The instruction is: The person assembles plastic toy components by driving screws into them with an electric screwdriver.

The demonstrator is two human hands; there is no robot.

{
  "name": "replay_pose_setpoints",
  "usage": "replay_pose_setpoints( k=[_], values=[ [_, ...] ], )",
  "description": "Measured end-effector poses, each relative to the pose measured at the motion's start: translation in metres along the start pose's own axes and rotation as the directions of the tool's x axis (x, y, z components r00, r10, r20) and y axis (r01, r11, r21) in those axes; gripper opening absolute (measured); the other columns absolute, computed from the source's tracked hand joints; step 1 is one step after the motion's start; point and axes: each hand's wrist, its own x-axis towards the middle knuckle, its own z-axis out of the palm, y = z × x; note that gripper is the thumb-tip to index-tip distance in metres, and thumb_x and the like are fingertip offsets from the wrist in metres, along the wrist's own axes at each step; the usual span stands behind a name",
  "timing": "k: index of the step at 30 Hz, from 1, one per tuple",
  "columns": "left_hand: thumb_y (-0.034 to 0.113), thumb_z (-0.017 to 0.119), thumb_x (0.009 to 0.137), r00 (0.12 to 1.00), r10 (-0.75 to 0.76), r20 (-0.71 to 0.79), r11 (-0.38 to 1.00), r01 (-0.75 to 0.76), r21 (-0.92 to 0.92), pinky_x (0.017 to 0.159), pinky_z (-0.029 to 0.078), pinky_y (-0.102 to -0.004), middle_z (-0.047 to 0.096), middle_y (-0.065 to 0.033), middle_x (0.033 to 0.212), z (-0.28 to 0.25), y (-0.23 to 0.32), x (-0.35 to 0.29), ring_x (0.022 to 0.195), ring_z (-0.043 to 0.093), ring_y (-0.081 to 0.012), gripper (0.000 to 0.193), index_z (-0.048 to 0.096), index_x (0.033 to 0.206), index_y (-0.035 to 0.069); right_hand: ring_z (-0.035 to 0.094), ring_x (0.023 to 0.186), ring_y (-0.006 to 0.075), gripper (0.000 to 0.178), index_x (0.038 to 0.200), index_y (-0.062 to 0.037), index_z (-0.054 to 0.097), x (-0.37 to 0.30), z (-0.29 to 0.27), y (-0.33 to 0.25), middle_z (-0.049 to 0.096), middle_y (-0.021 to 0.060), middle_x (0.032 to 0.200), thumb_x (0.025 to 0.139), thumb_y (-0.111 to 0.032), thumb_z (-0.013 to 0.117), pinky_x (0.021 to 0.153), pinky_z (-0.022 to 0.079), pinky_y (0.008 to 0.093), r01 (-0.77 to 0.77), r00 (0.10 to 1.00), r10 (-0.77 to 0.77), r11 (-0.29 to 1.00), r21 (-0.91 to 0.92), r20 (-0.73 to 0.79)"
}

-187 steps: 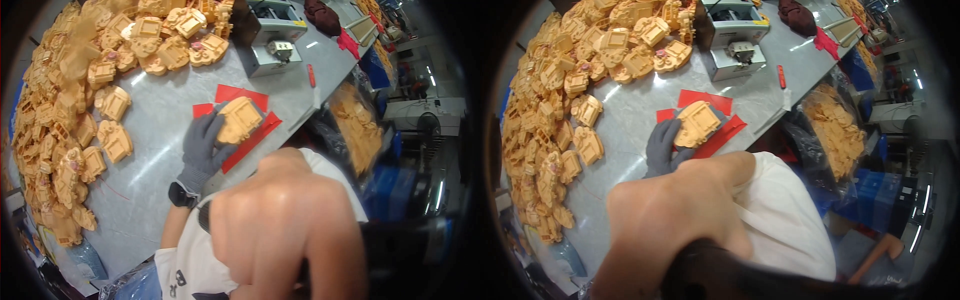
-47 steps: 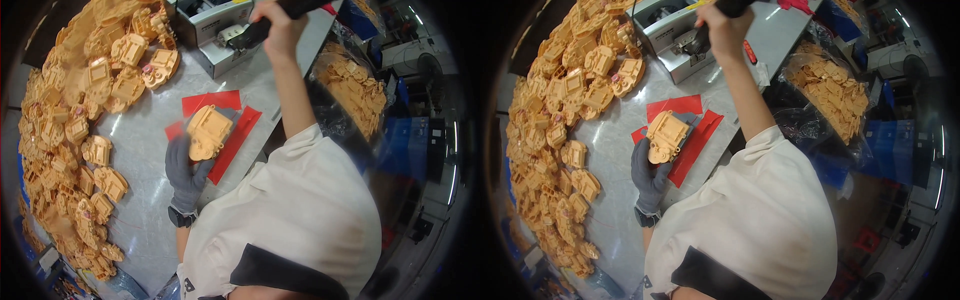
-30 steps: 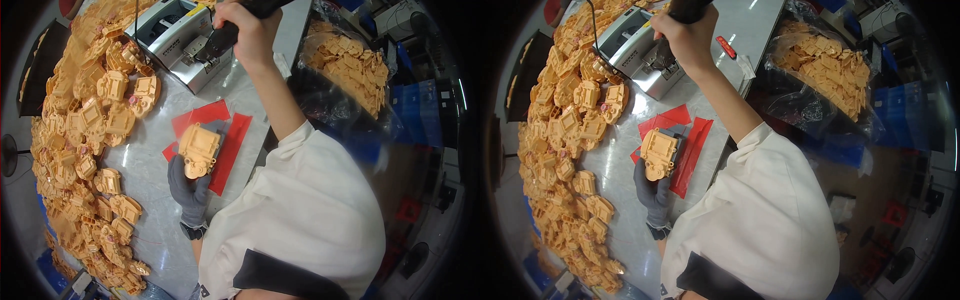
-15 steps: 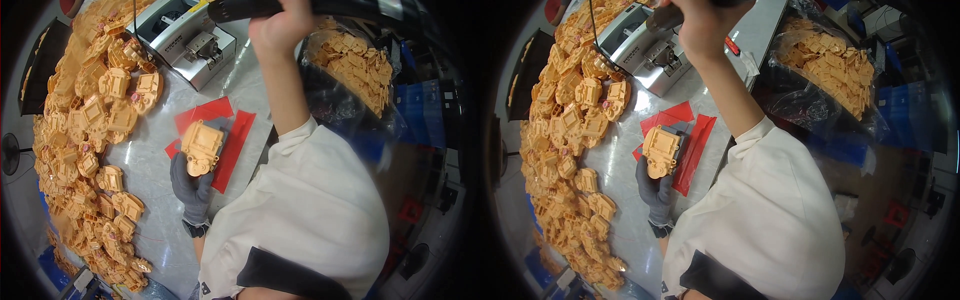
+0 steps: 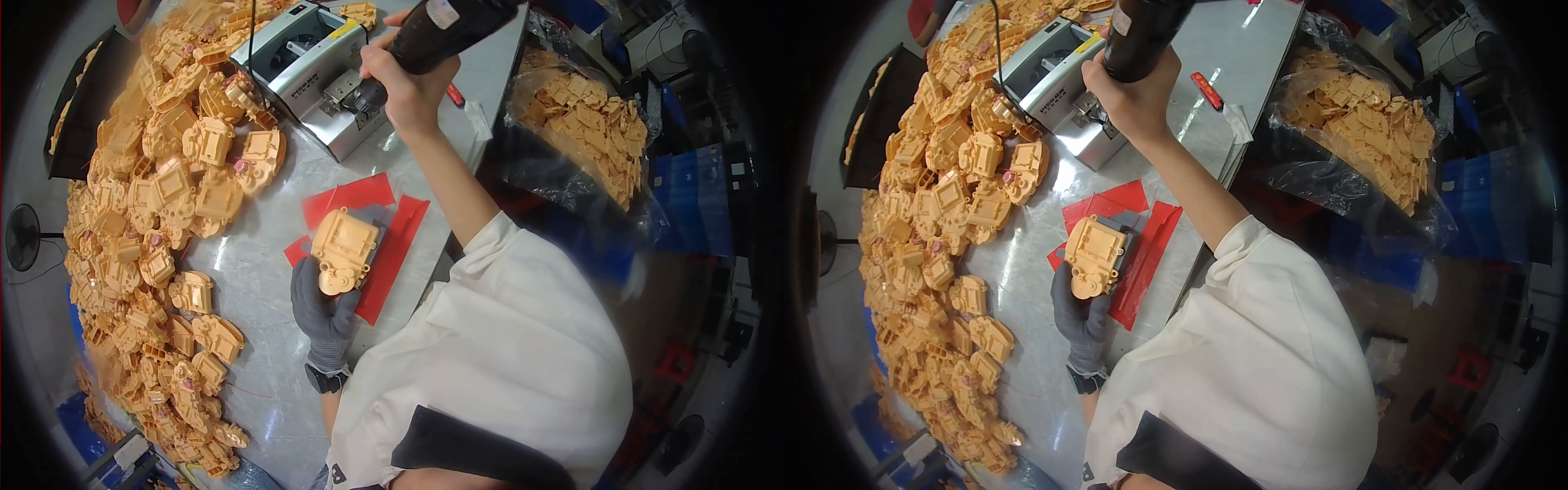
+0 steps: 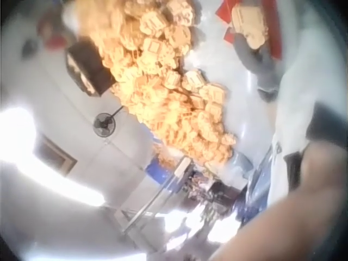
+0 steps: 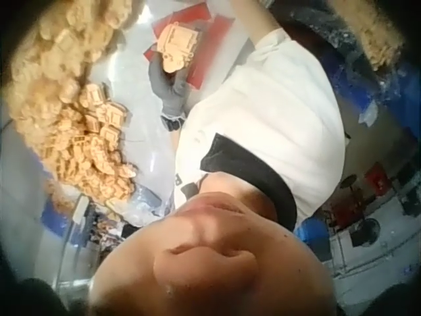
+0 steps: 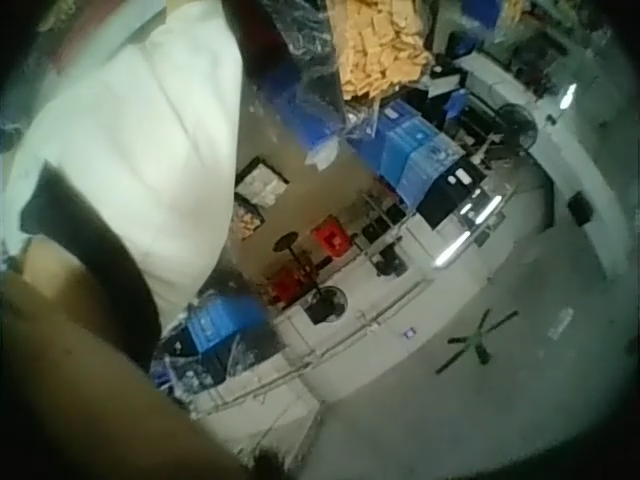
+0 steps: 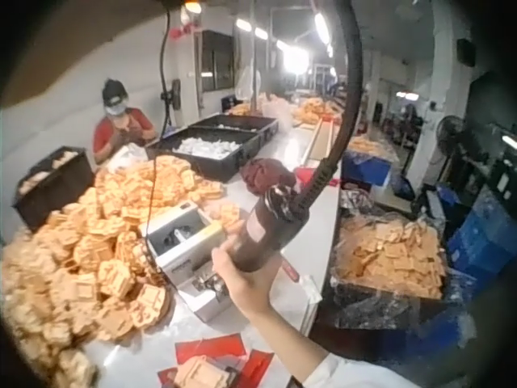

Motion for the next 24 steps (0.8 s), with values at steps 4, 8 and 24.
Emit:
replay_pose_setpoints(
  k=[4, 8, 24],
  values=[
    [0.034, 0.070, 0.076, 0.999, -0.036, -0.006, 0.999, 0.036, -0.020, 0.098, 0.039, -0.0424, 0.053, -0.0223, 0.123, 0.001, 0.002, -0.004, 0.116, 0.050, -0.0382, 0.069, 0.045, 0.127, -0.006, 0.056, 0.053, 0.0094, 0.020, 0.094, 0.0010, 0.053, 0.027, -0.005, -0.009, 0.059, 0.0027, 0.064, 0.075, 0.004, 0.059, 0.054, 0.046, 0.0224, 0.262, 0.962, -0.270, 0.955, 0.139, 0.043],
    [0.032, 0.071, 0.075, 1.000, -0.002, -0.014, 1.000, 0.002, -0.010, 0.098, 0.039, -0.0422, 0.054, -0.0224, 0.122, 0.001, -0.004, -0.004, 0.114, 0.050, -0.0384, 0.070, 0.045, 0.127, -0.006, 0.054, 0.064, 0.0126, 0.043, 0.116, -0.0025, 0.041, 0.022, 0.005, -0.062, 0.055, 0.0047, 0.078, 0.077, 0.006, 0.056, 0.062, 0.046, 0.0254, -0.027, 0.998, 0.042, 0.951, 0.307, -0.042],
    [0.035, 0.071, 0.075, 1.000, 0.005, -0.020, 1.000, -0.004, 0.025, 0.095, 0.042, -0.0435, 0.055, -0.0219, 0.119, -0.002, -0.001, -0.001, 0.111, 0.052, -0.0402, 0.067, 0.048, 0.123, -0.006, 0.054, 0.047, 0.0112, 0.013, 0.075, 0.0015, 0.053, 0.024, 0.037, -0.023, 0.056, 0.0032, 0.060, 0.067, -0.001, 0.063, 0.043, 0.040, 0.0237, -0.336, 0.936, 0.348, 0.928, -0.160, 0.054]
  ],
)
